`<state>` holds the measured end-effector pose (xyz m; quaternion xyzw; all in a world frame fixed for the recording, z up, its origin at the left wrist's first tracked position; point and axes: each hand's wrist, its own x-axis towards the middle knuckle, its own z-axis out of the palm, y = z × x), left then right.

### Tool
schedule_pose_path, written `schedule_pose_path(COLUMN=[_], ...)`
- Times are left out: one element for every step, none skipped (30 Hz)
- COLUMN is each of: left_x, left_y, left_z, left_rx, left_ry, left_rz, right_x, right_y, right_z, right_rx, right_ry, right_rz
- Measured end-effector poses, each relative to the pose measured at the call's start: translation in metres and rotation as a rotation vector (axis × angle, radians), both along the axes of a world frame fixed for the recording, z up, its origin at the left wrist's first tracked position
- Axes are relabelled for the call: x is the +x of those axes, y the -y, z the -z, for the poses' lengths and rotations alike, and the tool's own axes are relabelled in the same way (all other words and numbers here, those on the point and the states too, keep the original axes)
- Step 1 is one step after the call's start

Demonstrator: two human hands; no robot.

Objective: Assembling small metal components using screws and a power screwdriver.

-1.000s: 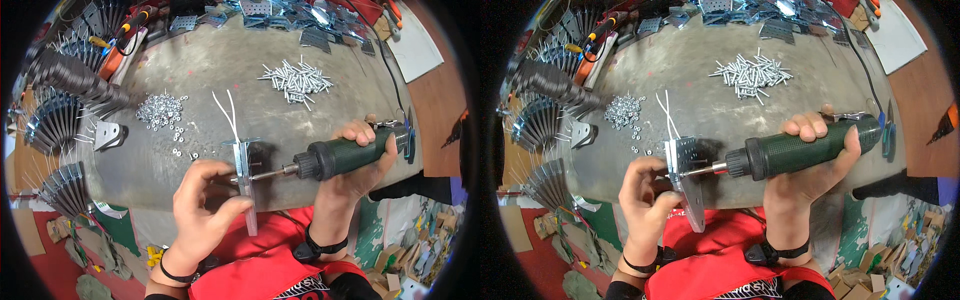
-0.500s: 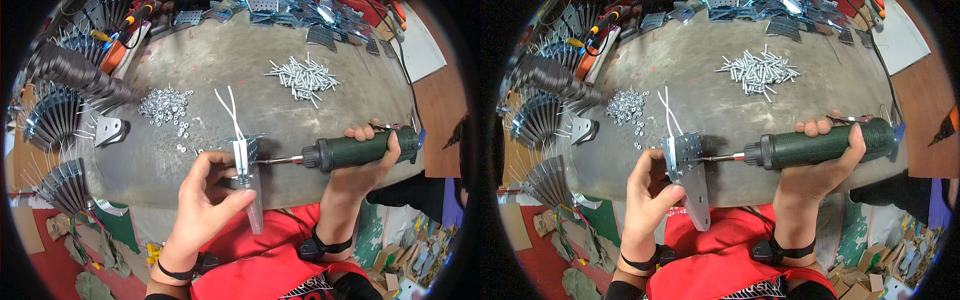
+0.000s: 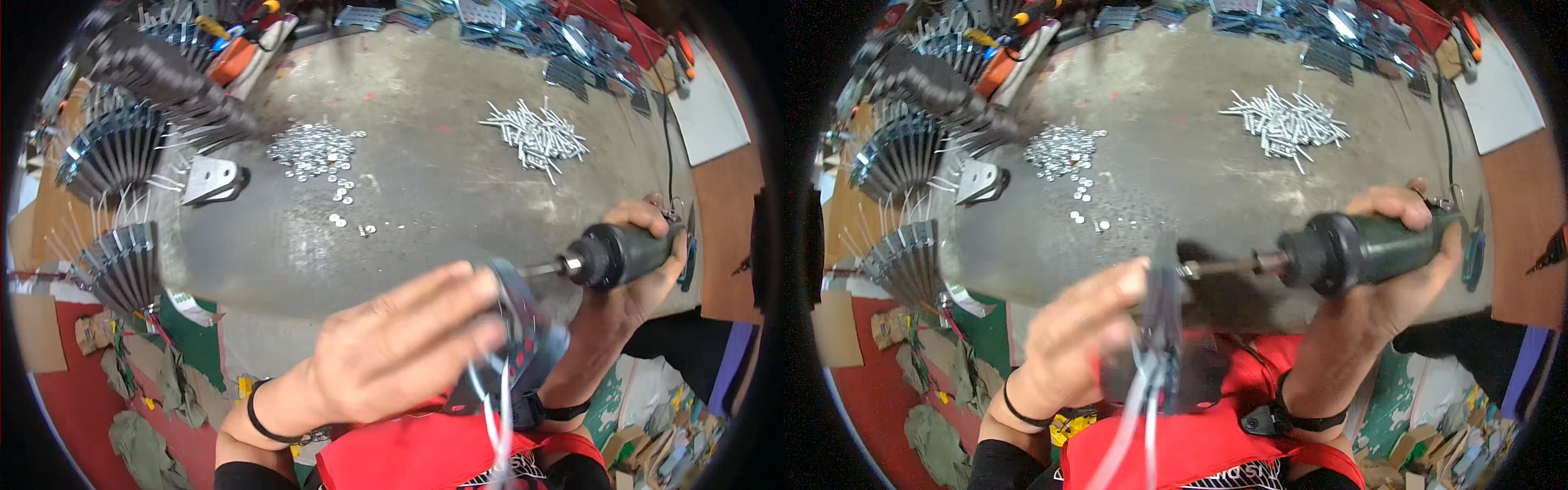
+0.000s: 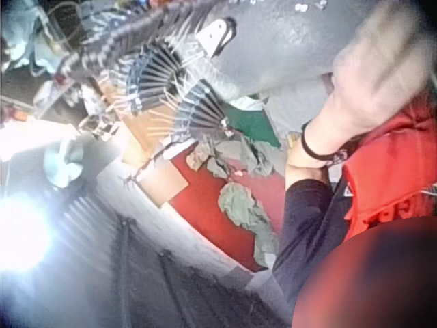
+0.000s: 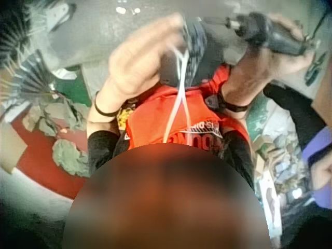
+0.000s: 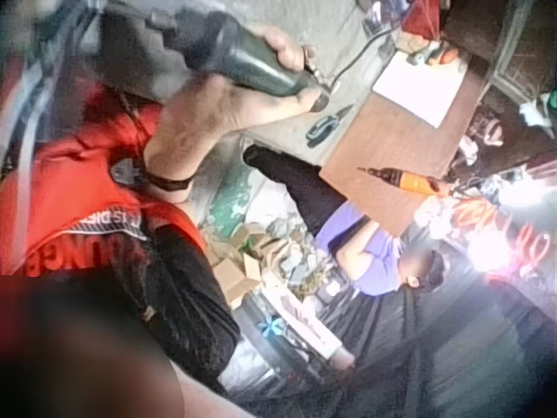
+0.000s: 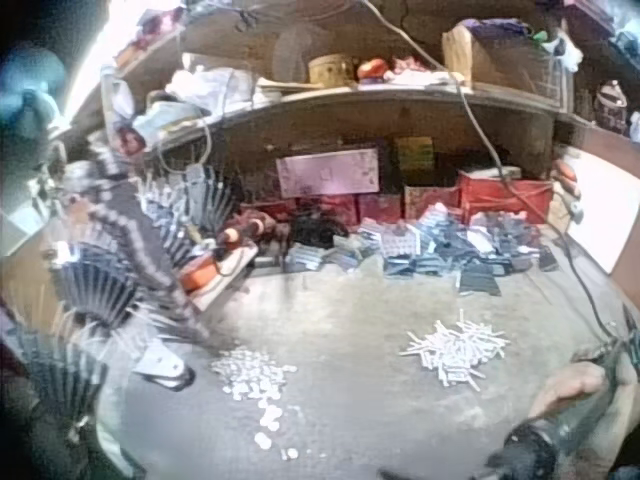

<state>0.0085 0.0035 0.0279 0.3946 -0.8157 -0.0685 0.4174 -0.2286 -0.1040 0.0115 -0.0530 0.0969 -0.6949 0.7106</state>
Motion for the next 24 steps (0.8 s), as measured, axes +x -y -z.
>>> schedule_pose_path(left_x=[-0.002,-0.001,0.001,0.003,0.001,0.002,0.003,0.005,0.008,0.014,0.019,0.023,0.025,0.026,0.026,0.026,0.025,0.023,0.025,0.027,0.028,0.027,0.024,0.021], left_y=[-0.004,-0.005,-0.010,-0.014,-0.019,-0.021,-0.021,-0.020,-0.014,-0.002,0.007,0.013,0.018,0.020,0.023,0.024,0.026,0.028,0.028,0.030,0.031,0.030,0.024,0.018], left_z=[0.008,0.022,0.032,0.037,0.036,0.032,0.025,0.020,0.022,0.021,0.020,0.020,0.019,0.019,0.018,0.017,0.015,0.014,0.013,0.012,0.011,0.011,0.009,0.007], left_rx=[-0.094,-0.144,-0.118,-0.090,-0.046,-0.038,-0.013,0.010,0.001,0.019,0.062,0.106,0.103,0.145,0.187,0.187,0.193,0.198,0.200,0.208,0.217,0.216,0.226,0.238], left_ry=[-0.028,-0.043,-0.005,0.032,0.030,0.033,0.057,0.077,0.099,0.148,0.204,0.260,0.261,0.360,0.458,0.458,0.549,0.640,0.636,0.629,0.623,0.615,0.408,0.200], left_rz=[-0.004,-0.005,-0.030,-0.056,-0.087,-0.100,-0.136,-0.165,-0.332,-0.450,-0.534,-0.616,-0.617,-0.614,-0.608,-0.606,-0.598,-0.588,-0.579,-0.544,-0.510,-0.497,-0.443,-0.386], right_x=[0.000,0.002,0.003,0.004,0.006,0.005,0.004,0.003,0.008,0.015,0.020,0.020,0.018,0.016,0.016,0.017,0.015,0.013,0.011,0.009,0.006,0.005,0.006,0.007], right_y=[0.002,0.003,0.000,-0.002,-0.005,-0.005,-0.004,-0.004,-0.005,-0.007,-0.007,-0.006,-0.005,-0.005,-0.006,-0.006,-0.008,-0.009,-0.009,-0.009,-0.009,-0.009,-0.011,-0.011], right_z=[0.003,0.009,0.016,0.022,0.027,0.030,0.033,0.034,0.032,0.027,0.023,0.023,0.024,0.024,0.023,0.021,0.021,0.021,0.023,0.023,0.025,0.024,0.024,0.023], right_rx=[-0.012,-0.015,-0.020,-0.023,-0.011,-0.004,-0.025,-0.046,-0.044,0.010,0.059,0.057,0.055,0.055,0.055,0.073,0.093,0.097,0.082,0.063,0.048,0.049,0.043,0.037], right_ry=[0.104,0.111,0.042,-0.028,-0.094,-0.091,-0.084,-0.082,-0.082,-0.245,-0.405,-0.403,-0.377,-0.352,-0.352,-0.368,-0.390,-0.396,-0.321,-0.248,-0.185,-0.193,-0.180,-0.167], right_rz=[-0.040,-0.052,-0.020,0.011,0.057,0.043,0.043,0.048,0.049,0.190,0.323,0.321,0.308,0.295,0.295,0.300,0.311,0.319,0.270,0.226,0.191,0.204,0.197,0.189])
